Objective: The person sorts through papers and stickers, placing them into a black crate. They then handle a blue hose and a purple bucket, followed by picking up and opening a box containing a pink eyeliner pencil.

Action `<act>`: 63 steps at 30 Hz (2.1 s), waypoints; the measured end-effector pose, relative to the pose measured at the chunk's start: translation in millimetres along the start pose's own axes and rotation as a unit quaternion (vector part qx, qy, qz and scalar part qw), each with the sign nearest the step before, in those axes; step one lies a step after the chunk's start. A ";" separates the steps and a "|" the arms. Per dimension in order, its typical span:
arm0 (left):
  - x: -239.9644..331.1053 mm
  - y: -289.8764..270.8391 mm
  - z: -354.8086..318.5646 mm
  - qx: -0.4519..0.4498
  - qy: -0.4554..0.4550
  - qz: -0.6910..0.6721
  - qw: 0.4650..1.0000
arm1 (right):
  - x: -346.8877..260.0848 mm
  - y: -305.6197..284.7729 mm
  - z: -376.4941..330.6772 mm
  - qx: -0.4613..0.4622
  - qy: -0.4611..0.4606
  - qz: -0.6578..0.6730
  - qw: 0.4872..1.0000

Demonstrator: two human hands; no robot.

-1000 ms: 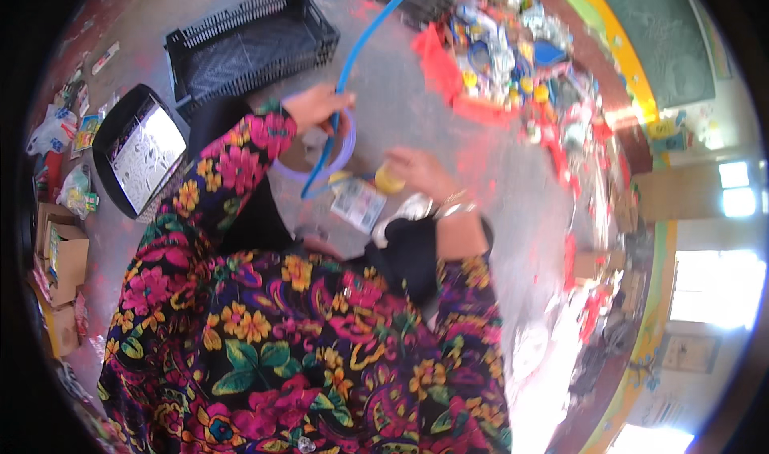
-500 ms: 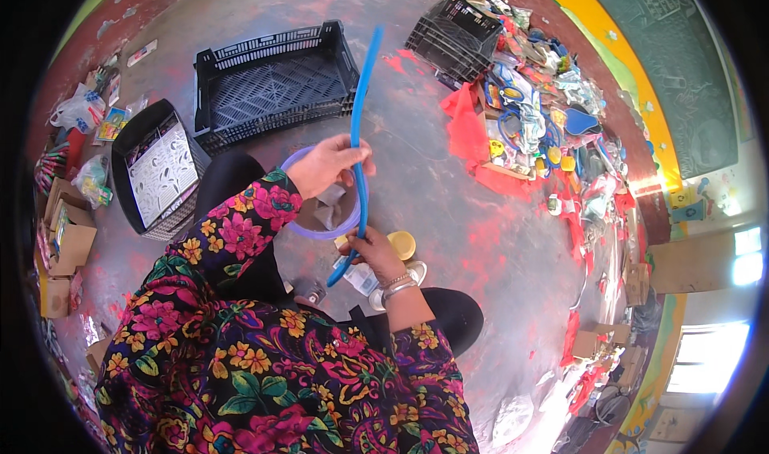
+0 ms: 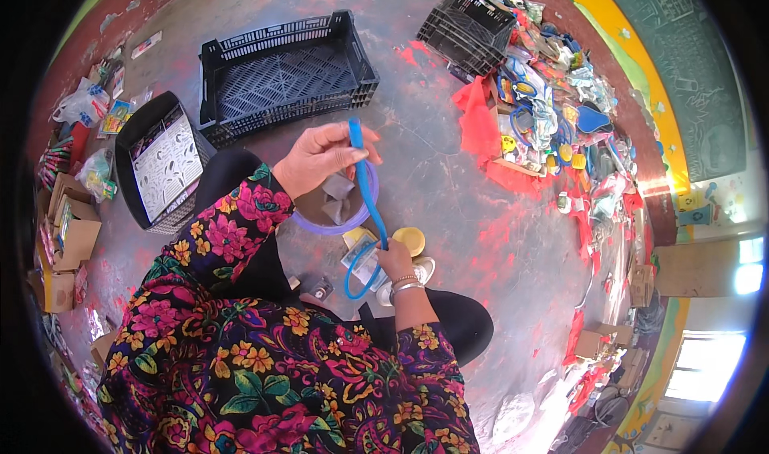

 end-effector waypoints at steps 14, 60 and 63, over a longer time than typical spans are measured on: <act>-25.0 5.0 1.3 -0.016 0.071 0.190 0.979 | -20.0 5.4 -6.2 -0.092 0.038 0.018 0.995; -76.6 -51.6 36.3 0.003 -0.116 0.277 0.954 | 78.5 -342.4 -86.9 0.381 -0.017 0.571 0.727; -81.1 -50.1 36.7 0.004 -0.127 0.275 0.953 | 72.7 -350.0 -102.8 0.425 -0.003 0.556 0.714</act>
Point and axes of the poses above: each hand's wrist, its own z-axis towards the middle knuckle, its own y-axis out of the palm, x = y × z, the point moved 3 cm from there along z, towards the middle knuckle, and after that the axes turned 8 degrees about -z, right-handed, at the moved point
